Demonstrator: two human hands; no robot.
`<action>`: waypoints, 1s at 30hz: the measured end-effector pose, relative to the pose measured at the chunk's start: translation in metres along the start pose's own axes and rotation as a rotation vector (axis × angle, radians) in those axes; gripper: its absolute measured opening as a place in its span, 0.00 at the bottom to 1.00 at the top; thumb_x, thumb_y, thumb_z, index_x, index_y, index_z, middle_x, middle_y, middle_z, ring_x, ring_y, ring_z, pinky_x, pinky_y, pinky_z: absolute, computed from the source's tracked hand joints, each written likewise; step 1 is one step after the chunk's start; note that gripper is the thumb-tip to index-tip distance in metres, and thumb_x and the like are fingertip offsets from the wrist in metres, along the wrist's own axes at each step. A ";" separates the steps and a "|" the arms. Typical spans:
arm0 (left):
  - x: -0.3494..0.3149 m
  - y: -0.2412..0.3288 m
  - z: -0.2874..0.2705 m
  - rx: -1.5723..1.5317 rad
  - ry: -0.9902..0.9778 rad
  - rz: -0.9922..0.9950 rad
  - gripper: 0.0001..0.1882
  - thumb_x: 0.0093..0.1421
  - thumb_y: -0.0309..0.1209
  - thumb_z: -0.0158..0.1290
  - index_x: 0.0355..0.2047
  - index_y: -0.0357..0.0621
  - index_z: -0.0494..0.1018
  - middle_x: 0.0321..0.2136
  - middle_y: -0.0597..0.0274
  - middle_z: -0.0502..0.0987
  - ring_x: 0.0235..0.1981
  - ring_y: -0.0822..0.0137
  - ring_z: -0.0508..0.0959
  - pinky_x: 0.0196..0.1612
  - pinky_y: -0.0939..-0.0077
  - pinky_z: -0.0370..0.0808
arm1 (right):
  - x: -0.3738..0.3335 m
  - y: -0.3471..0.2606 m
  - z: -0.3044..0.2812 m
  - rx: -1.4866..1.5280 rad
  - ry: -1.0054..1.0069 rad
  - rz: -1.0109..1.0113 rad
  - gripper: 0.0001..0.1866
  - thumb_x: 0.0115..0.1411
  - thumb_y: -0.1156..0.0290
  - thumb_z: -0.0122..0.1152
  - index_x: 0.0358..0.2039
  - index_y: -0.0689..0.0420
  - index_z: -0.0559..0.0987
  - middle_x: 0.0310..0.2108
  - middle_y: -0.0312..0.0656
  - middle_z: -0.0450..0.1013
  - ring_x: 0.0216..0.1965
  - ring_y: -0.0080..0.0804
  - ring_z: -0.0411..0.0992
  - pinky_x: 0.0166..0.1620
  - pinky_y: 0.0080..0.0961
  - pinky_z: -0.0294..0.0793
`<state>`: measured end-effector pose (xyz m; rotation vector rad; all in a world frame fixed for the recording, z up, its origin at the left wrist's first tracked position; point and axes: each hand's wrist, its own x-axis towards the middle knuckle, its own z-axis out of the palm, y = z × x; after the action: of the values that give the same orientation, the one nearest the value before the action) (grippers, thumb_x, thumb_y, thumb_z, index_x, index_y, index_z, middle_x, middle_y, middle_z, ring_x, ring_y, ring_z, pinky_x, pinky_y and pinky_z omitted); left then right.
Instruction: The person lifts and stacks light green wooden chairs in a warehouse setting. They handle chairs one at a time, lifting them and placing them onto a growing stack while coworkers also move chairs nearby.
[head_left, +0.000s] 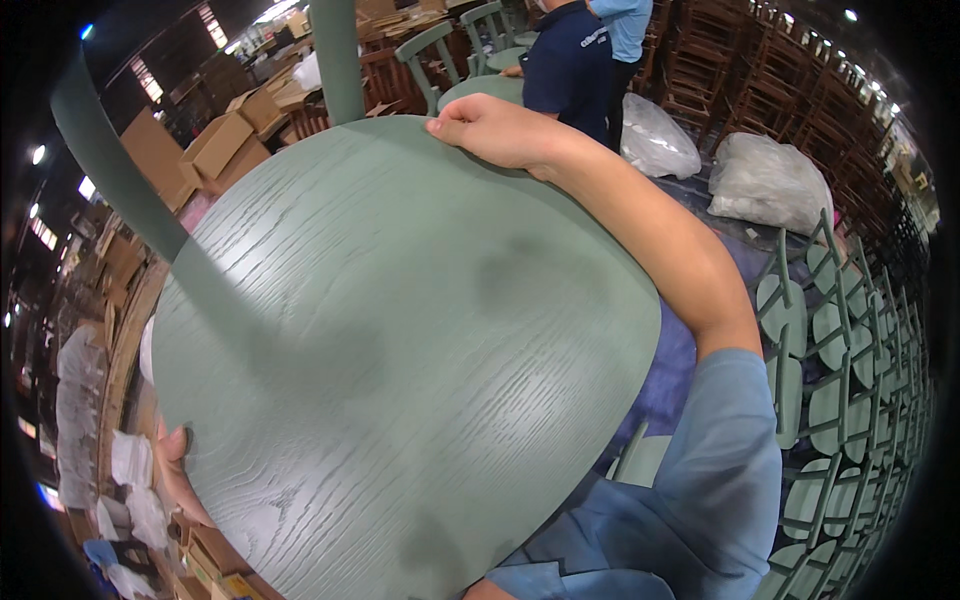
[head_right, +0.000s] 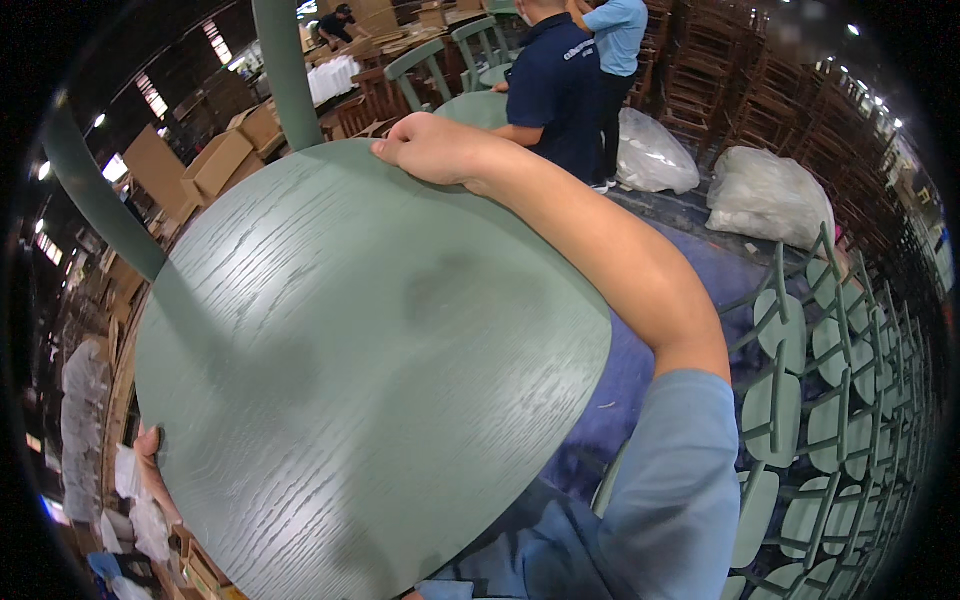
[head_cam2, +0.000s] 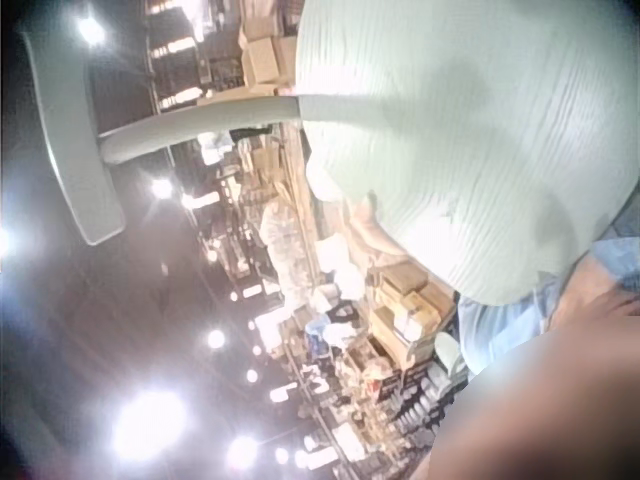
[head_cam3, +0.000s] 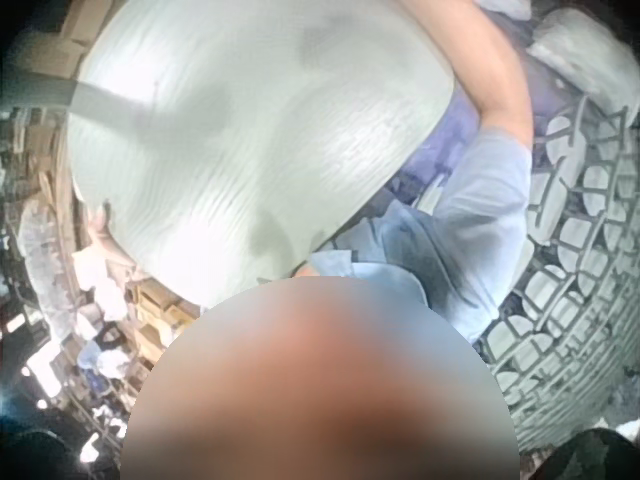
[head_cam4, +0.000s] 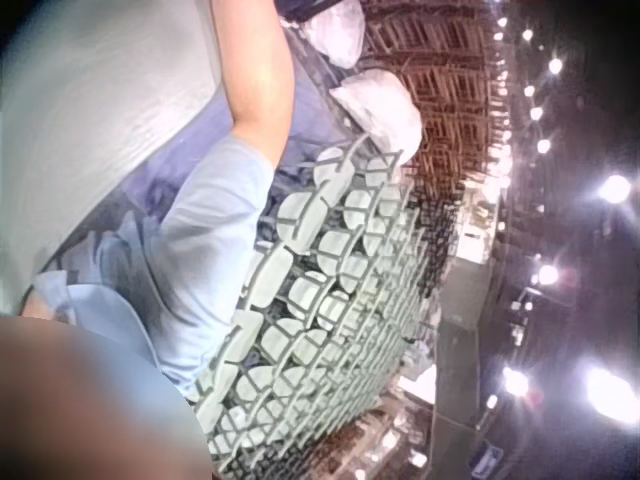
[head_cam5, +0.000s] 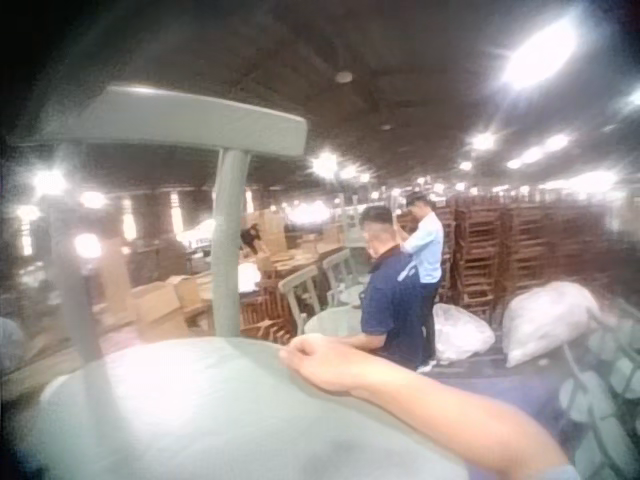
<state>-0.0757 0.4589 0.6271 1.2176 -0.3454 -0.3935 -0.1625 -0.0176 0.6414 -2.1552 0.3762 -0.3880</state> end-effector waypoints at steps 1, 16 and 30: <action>0.015 -0.007 0.008 -0.033 0.022 -0.015 0.30 0.62 0.40 0.52 0.62 0.39 0.67 0.51 0.52 0.76 0.52 0.60 0.78 0.52 0.64 0.75 | 0.015 0.007 -0.008 -0.018 -0.004 0.014 0.21 0.73 0.50 0.55 0.39 0.57 0.79 0.29 0.29 0.67 0.35 0.20 0.65 0.41 0.23 0.66; 0.298 -0.135 0.040 -0.044 0.279 0.221 0.13 0.61 0.35 0.55 0.46 0.47 0.78 0.41 0.61 0.80 0.41 0.71 0.79 0.45 0.76 0.76 | 0.304 0.155 -0.101 0.319 -0.299 -0.091 0.26 0.70 0.60 0.61 0.65 0.57 0.73 0.53 0.41 0.77 0.52 0.25 0.75 0.56 0.24 0.73; 0.420 -0.213 0.252 0.205 0.681 0.199 0.22 0.61 0.35 0.58 0.53 0.38 0.76 0.53 0.55 0.78 0.51 0.64 0.77 0.55 0.68 0.73 | 0.531 0.313 -0.123 0.597 -0.612 -0.090 0.28 0.67 0.72 0.62 0.65 0.66 0.69 0.59 0.47 0.74 0.60 0.33 0.71 0.62 0.28 0.69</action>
<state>0.1563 -0.0104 0.5219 1.4235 0.0867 0.2418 0.2284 -0.4961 0.5264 -1.5964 -0.1717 0.1174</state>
